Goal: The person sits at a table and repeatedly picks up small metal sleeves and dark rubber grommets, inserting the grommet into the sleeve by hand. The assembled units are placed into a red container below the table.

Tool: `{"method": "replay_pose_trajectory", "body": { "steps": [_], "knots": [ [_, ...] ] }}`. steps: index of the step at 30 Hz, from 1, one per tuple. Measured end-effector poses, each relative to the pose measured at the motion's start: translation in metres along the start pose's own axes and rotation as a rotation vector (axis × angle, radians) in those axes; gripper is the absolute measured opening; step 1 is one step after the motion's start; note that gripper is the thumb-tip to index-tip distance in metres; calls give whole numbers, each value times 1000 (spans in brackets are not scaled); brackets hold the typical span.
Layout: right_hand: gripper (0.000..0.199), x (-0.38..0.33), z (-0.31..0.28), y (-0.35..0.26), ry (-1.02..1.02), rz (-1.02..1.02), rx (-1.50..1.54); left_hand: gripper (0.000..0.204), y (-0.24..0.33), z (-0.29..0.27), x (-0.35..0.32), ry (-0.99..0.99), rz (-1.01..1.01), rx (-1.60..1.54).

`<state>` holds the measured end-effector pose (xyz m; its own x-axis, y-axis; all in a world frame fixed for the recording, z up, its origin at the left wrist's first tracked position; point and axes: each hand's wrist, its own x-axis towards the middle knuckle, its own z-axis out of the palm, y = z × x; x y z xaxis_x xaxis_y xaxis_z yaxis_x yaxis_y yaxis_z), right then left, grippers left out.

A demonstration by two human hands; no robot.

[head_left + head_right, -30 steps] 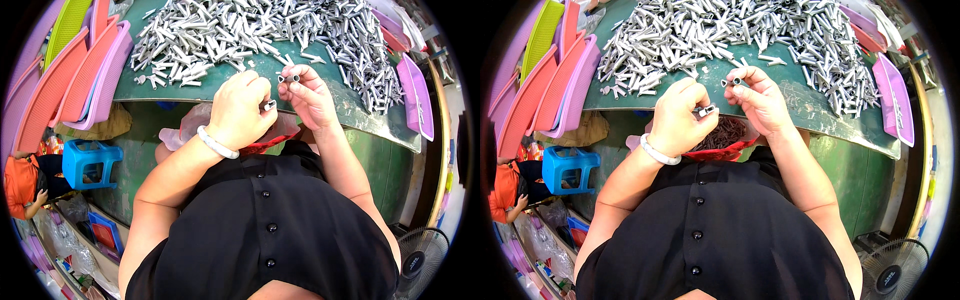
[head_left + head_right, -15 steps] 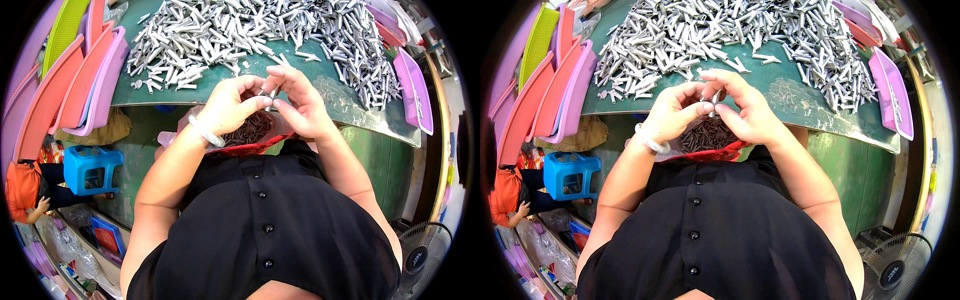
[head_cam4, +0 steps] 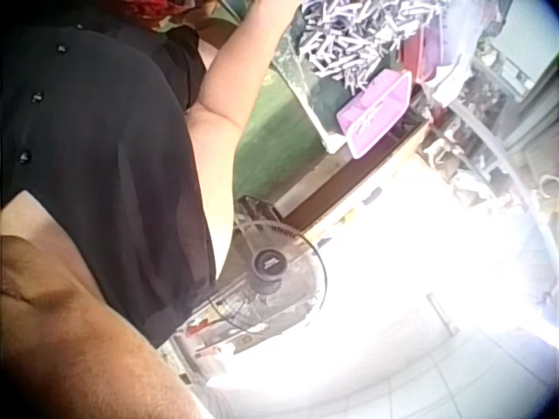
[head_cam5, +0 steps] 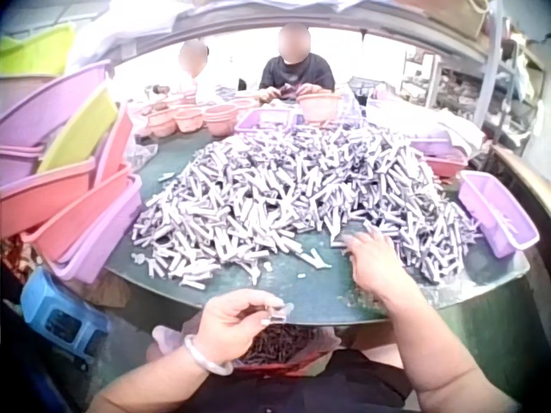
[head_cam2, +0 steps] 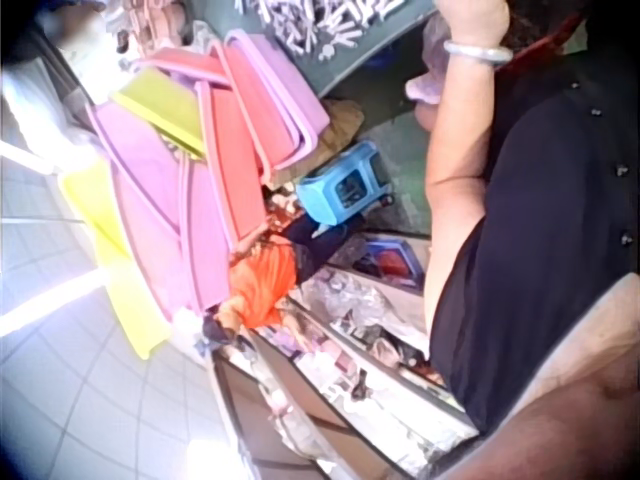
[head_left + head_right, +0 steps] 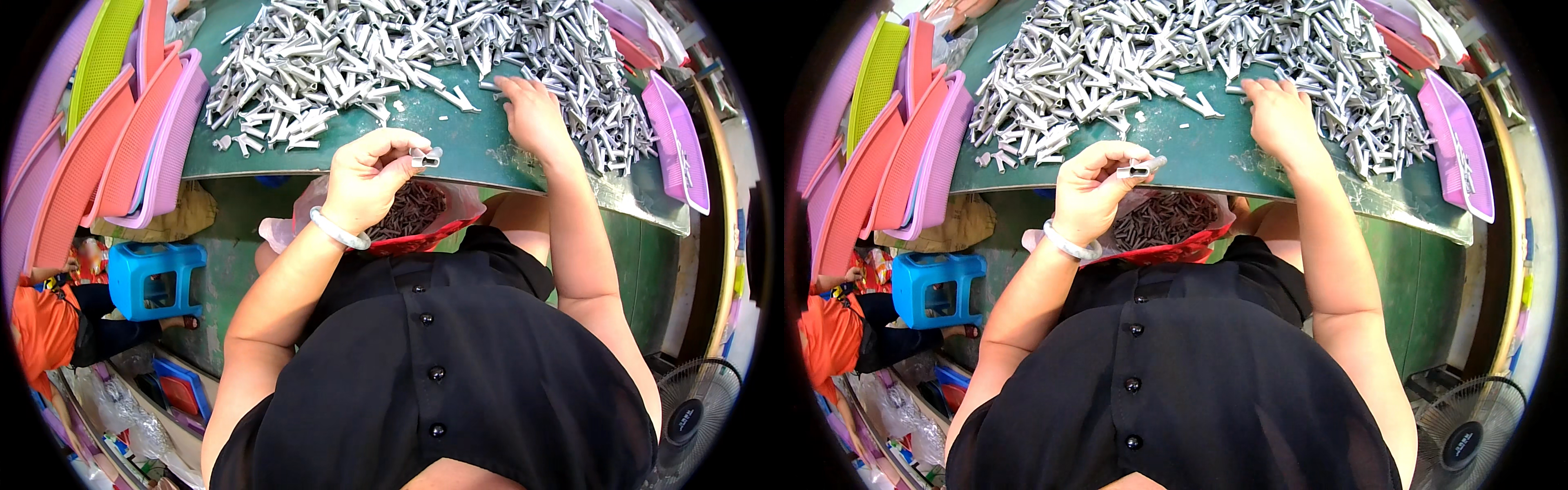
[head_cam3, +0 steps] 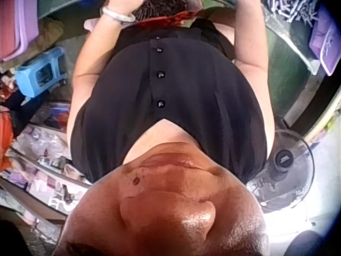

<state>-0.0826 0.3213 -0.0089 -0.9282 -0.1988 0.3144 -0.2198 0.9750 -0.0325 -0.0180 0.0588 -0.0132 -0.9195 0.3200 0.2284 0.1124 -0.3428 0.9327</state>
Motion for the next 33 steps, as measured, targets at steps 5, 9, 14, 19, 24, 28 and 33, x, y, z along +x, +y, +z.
{"method": "replay_pose_trajectory", "body": {
  "steps": [5,9,14,19,24,28,33],
  "knots": [
    [26,4,-3,2,-26,-20,53,18,-1,0,-3,20,-22,-69],
    [20,4,-2,4,31,-53,89,18,12,-6,-8,-54,-129,178],
    [24,-2,-17,-7,77,-13,462,33,27,-16,-9,-340,-177,1038],
    [47,-13,-43,-48,30,-298,766,58,28,2,4,8,117,900],
    [58,-15,-50,-69,-46,-551,851,28,17,1,18,-169,242,948],
    [47,2,-37,-39,-129,-415,1036,18,7,-3,12,-17,-76,391],
    [27,8,-3,-27,26,-260,357,25,7,0,4,-63,47,217]
  ]
}}
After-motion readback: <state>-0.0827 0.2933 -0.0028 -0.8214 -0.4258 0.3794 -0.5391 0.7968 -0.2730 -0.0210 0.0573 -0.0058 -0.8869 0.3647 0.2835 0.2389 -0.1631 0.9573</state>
